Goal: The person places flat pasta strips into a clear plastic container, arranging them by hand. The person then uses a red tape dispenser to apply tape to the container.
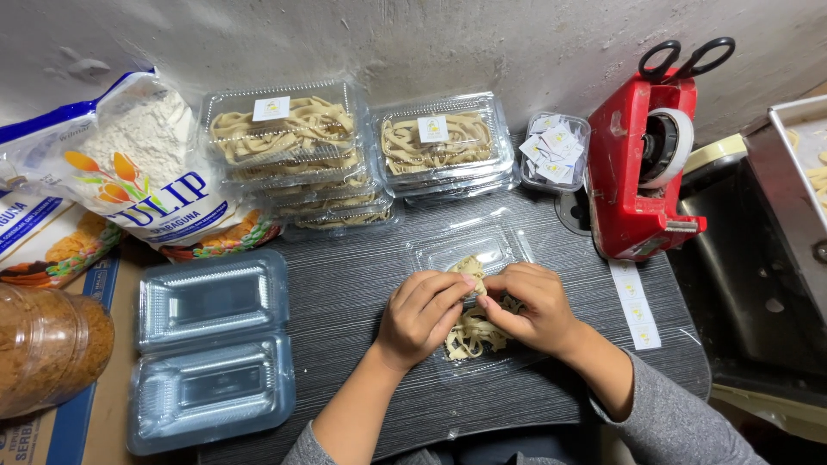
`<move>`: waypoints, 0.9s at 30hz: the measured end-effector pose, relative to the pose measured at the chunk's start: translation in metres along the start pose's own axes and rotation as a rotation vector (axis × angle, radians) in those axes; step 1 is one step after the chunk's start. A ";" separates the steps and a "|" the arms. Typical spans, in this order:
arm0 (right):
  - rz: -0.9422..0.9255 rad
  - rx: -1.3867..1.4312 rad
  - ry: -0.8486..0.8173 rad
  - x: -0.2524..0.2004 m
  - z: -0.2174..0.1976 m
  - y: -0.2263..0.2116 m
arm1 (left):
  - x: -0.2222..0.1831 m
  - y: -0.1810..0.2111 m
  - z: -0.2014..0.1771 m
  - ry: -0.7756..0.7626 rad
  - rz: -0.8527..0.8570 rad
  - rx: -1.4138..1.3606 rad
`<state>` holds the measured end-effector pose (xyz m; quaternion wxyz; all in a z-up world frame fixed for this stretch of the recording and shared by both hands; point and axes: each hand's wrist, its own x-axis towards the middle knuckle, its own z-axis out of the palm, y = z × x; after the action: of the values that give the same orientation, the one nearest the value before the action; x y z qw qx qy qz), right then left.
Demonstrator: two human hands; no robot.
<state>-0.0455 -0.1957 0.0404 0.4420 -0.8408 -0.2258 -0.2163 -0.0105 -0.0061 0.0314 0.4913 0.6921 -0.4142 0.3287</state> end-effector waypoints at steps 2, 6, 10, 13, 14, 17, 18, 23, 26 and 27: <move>0.012 0.011 0.004 0.000 -0.001 0.003 | -0.005 -0.004 0.004 0.026 -0.041 -0.028; 0.037 0.039 0.055 0.002 -0.003 0.001 | -0.010 -0.006 0.006 0.067 -0.242 -0.192; 0.066 0.049 0.097 0.005 -0.005 -0.001 | -0.002 -0.001 0.000 0.095 -0.383 -0.264; 0.084 0.058 0.105 0.006 -0.008 -0.002 | -0.008 -0.003 0.000 0.114 -0.505 -0.338; 0.103 0.069 0.113 0.006 -0.008 -0.002 | -0.013 -0.005 0.003 0.150 -0.560 -0.404; 0.133 0.091 0.128 0.003 -0.009 0.001 | -0.026 -0.012 0.009 0.217 -0.687 -0.566; 0.144 0.102 0.138 0.002 -0.008 0.002 | -0.029 -0.014 0.011 0.248 -0.759 -0.662; 0.140 0.159 0.120 0.001 -0.008 0.001 | -0.030 -0.015 0.013 0.290 -0.822 -0.741; 0.125 0.227 0.097 -0.001 -0.006 0.001 | -0.022 -0.012 0.008 0.257 -0.772 -0.630; 0.112 0.267 0.079 -0.001 -0.006 0.001 | -0.019 -0.010 0.006 0.224 -0.734 -0.541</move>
<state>-0.0468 -0.2013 0.0417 0.5699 -0.7766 -0.1876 -0.1921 -0.0093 -0.0050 0.0094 0.7795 0.6002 -0.1575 0.0859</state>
